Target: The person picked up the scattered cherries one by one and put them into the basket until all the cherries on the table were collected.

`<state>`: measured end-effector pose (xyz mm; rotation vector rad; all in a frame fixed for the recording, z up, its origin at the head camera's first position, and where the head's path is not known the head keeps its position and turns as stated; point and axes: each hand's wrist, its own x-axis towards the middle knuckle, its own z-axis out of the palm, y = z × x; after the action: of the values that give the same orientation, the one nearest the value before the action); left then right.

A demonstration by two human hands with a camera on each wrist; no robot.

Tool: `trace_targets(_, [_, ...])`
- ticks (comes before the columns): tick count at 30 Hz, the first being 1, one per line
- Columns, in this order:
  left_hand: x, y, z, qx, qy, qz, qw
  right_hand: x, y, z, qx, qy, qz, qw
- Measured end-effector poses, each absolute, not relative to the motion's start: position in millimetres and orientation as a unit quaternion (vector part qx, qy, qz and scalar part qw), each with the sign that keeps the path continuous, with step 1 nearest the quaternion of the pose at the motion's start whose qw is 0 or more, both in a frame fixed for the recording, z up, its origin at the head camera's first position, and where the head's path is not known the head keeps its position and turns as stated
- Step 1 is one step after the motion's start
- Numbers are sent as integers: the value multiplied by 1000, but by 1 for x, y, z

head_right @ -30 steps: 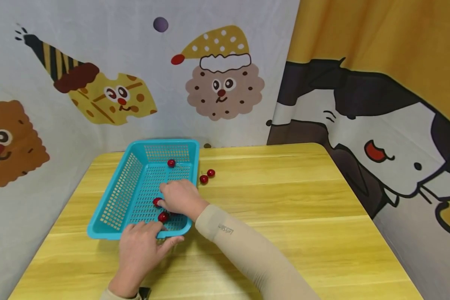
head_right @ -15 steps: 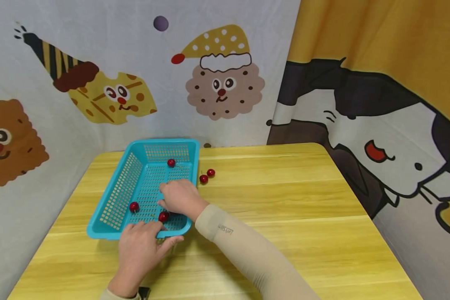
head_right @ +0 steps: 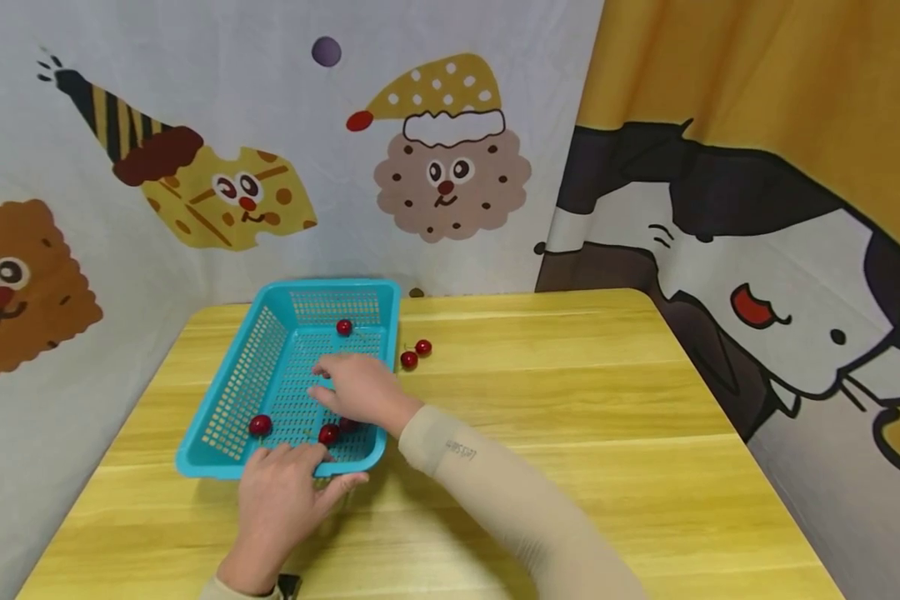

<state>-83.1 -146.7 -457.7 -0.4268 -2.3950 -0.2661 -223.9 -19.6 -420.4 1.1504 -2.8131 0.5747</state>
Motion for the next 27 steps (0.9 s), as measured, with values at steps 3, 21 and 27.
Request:
trace_targets(3, [-83, -146, -458, -162, -923, -104, 334, -231, -9, -417, 347, -888, 298, 44])
trace_targets(21, [-80, -146, -457, -147, -934, -103, 310, -310, 90, -448, 211, -974, 74, -28])
trace_targets(27, [-80, -147, -455, -148, -936, -105, 303, -305, 89, -459, 276, -961, 14, -21])
